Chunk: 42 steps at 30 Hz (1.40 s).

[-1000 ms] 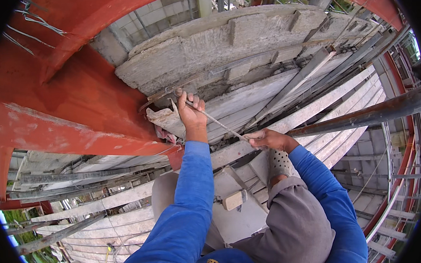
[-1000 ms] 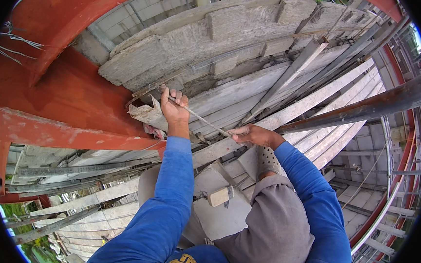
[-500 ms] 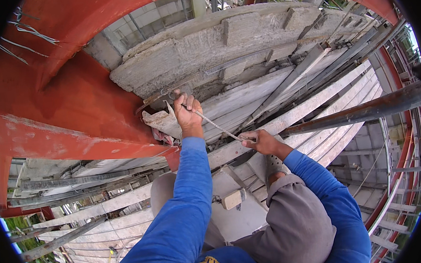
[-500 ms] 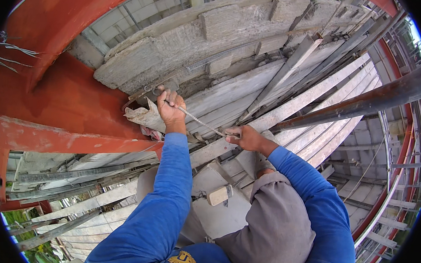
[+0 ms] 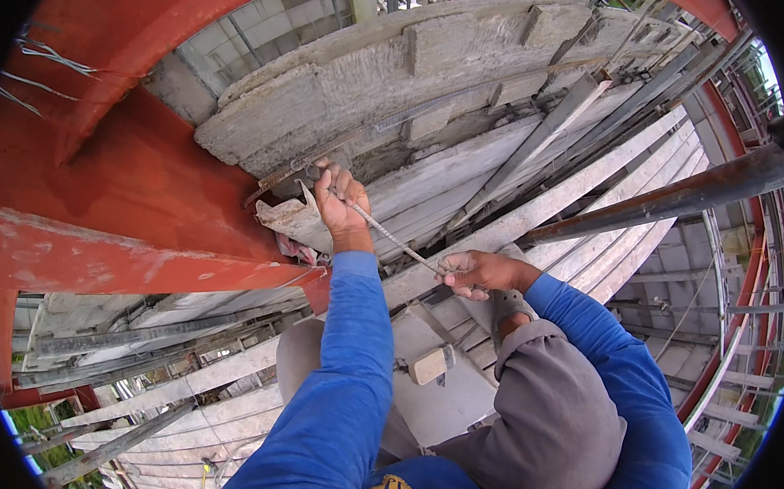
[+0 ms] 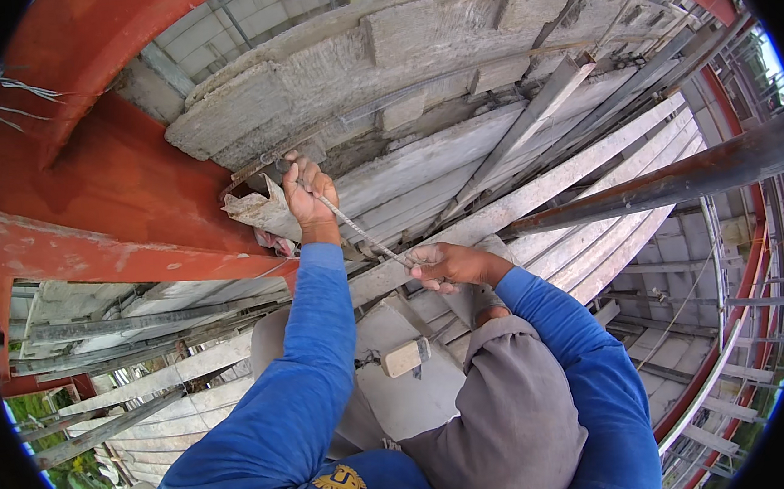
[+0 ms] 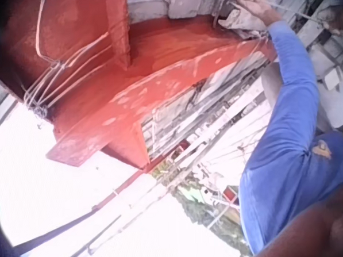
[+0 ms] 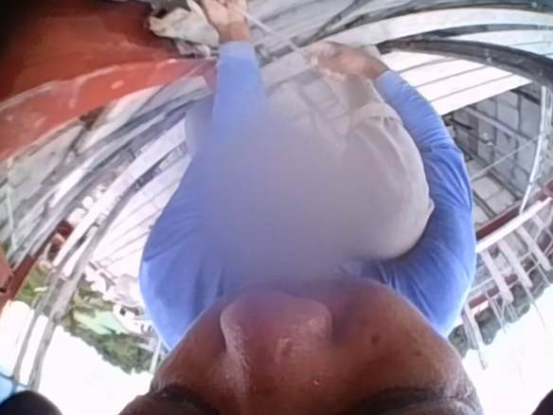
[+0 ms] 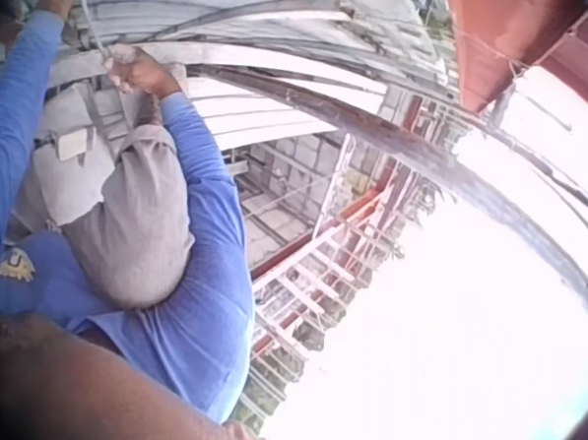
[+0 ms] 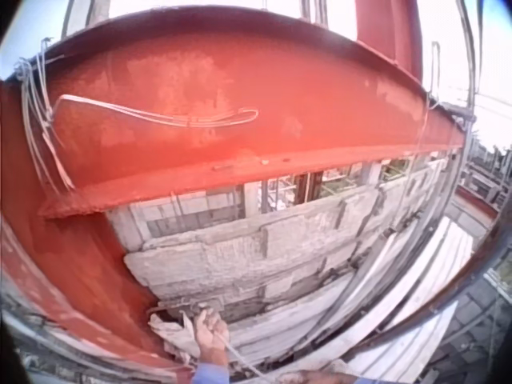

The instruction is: The person ties metal scaffolding poles together using a white rope. They wrap the rope around intersecting poles and secure it by hand, moving between different sections of the scaffolding structure.

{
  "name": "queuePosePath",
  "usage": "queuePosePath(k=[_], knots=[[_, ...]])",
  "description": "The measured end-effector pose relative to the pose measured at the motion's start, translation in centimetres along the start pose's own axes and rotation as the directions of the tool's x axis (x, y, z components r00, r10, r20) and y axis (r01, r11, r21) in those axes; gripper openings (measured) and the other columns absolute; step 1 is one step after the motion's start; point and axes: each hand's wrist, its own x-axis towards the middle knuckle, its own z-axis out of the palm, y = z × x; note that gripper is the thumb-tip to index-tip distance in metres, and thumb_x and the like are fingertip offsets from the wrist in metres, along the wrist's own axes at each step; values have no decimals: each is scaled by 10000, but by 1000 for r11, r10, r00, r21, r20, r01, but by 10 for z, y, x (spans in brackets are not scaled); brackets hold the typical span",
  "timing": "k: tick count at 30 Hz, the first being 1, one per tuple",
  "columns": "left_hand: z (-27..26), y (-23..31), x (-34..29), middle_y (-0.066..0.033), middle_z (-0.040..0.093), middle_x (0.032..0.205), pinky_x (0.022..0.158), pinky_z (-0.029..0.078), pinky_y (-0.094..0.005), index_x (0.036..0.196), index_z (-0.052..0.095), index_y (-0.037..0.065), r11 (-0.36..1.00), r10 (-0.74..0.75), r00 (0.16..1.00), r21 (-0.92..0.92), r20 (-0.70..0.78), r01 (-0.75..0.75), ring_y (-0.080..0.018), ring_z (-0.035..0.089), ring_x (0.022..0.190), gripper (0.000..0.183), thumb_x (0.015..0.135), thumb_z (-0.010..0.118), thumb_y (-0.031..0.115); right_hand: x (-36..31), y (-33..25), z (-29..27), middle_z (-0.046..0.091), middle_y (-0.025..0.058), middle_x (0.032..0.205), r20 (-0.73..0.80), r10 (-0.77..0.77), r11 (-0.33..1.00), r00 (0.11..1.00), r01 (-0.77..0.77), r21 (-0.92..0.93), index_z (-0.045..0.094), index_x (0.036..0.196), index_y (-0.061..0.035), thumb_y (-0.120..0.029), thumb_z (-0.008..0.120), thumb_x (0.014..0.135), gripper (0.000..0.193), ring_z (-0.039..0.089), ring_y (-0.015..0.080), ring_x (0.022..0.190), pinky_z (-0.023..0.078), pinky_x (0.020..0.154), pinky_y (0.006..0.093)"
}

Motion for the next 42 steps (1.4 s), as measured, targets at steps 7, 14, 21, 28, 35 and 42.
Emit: queuePosePath(k=[7, 14, 21, 28, 35, 42], knots=[[-9, -4, 4, 8, 493, 825, 415, 410, -265, 1288, 605, 130, 992, 14, 1000, 122, 10, -16, -112, 447, 568, 280, 1013, 591, 74, 9, 13, 2, 537, -37, 715, -187, -86, 927, 978, 10, -374, 569, 1042, -128, -400, 622, 1084, 281, 505, 82, 579, 398, 526, 269], [24, -14, -30, -57, 638, 982, 600, 532, -341, 1367, 618, 78, 826, 131, 909, 551, -395, 121, -184, 620, 798, 444, 1054, 663, 389, 21, 26, 0, 575, 0, 737, -140, -78, 933, 987, 23, -360, 548, 1047, -93, -405, 623, 1079, 322, 547, 129, 595, 442, 546, 297], [182, 1, -101, -84, 728, 916, 767, 571, -347, 1192, 745, -21, -620, 116, 972, 750, -202, 230, -197, 705, 856, 507, 1037, 682, 457, 37, 45, -12, 573, 9, 742, -68, -70, 930, 995, 40, -366, 510, 1025, -80, -387, 605, 1091, 328, 538, 132, 584, 449, 527, 328], [257, -5, 13, -309, 730, 1073, 892, 563, -520, 1052, 773, -36, -997, -81, 956, 12, -282, -81, -490, 706, 1027, 238, 944, 594, 79, 68, 77, 5, 547, 26, 717, -95, -155, 917, 983, 107, -385, 511, 1000, -71, -424, 564, 1104, 372, 513, 143, 547, 439, 511, 332], [189, 28, 73, -317, 705, 1196, 1026, 538, -481, 1179, 736, -46, -871, -250, 792, -227, -557, -435, -468, 677, 1154, 344, 918, 534, 52, 59, 67, 2, 558, 22, 763, 72, -75, 967, 995, 90, -238, 529, 1006, -79, -377, 571, 1102, 316, 534, 140, 607, 454, 568, 320], [157, 48, 92, -325, 659, 1319, 1086, 492, -491, 1359, 631, -55, -940, -266, 801, -39, -536, -339, -463, 625, 1267, 414, 1020, 545, 166, 42, 57, 7, 510, -7, 756, 187, -53, 999, 981, 51, 13, 513, 993, -110, -308, 594, 1094, 236, 457, 115, 594, 397, 539, 298]])
